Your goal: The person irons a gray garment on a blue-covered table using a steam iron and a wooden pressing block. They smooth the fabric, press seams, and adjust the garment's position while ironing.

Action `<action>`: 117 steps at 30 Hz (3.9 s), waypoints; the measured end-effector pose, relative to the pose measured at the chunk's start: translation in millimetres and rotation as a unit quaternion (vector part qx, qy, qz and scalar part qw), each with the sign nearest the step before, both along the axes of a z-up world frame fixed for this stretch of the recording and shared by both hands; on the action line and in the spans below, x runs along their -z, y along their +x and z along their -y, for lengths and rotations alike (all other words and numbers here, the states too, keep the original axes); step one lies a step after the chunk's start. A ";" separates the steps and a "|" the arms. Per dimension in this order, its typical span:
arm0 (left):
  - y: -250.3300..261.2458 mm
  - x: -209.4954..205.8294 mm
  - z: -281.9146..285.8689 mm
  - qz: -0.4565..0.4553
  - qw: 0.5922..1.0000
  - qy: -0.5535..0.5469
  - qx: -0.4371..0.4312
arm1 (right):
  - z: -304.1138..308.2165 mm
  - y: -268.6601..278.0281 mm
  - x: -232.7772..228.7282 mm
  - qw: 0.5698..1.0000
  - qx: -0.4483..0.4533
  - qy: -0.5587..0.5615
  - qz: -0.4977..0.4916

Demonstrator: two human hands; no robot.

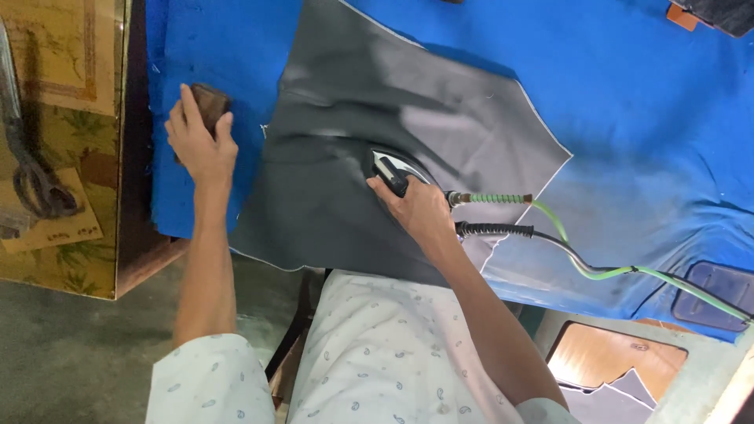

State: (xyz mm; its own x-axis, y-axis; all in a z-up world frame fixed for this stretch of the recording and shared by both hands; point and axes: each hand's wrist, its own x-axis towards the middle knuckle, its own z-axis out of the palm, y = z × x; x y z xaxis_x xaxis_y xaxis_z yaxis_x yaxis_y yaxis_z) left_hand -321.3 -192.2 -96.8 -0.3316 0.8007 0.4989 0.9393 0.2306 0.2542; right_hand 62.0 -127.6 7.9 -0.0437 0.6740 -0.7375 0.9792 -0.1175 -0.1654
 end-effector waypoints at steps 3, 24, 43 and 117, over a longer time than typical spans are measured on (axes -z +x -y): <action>45.3 -22.2 -7.0 0.043 0.993 -0.003 0.108 | -2.7 9.6 -3.9 0.999 0.040 -0.005 -0.003; 303.0 -12.6 -3.1 0.124 0.987 0.046 0.091 | 11.8 98.7 0.5 0.980 -0.024 0.142 -0.135; 542.3 -11.1 94.3 0.259 0.824 -0.466 0.193 | -33.0 63.7 -19.9 0.840 -0.514 -0.008 -0.171; 261.1 -6.8 -9.7 -0.022 0.980 -0.116 0.161 | 58.1 95.3 22.9 0.925 0.306 0.225 -0.003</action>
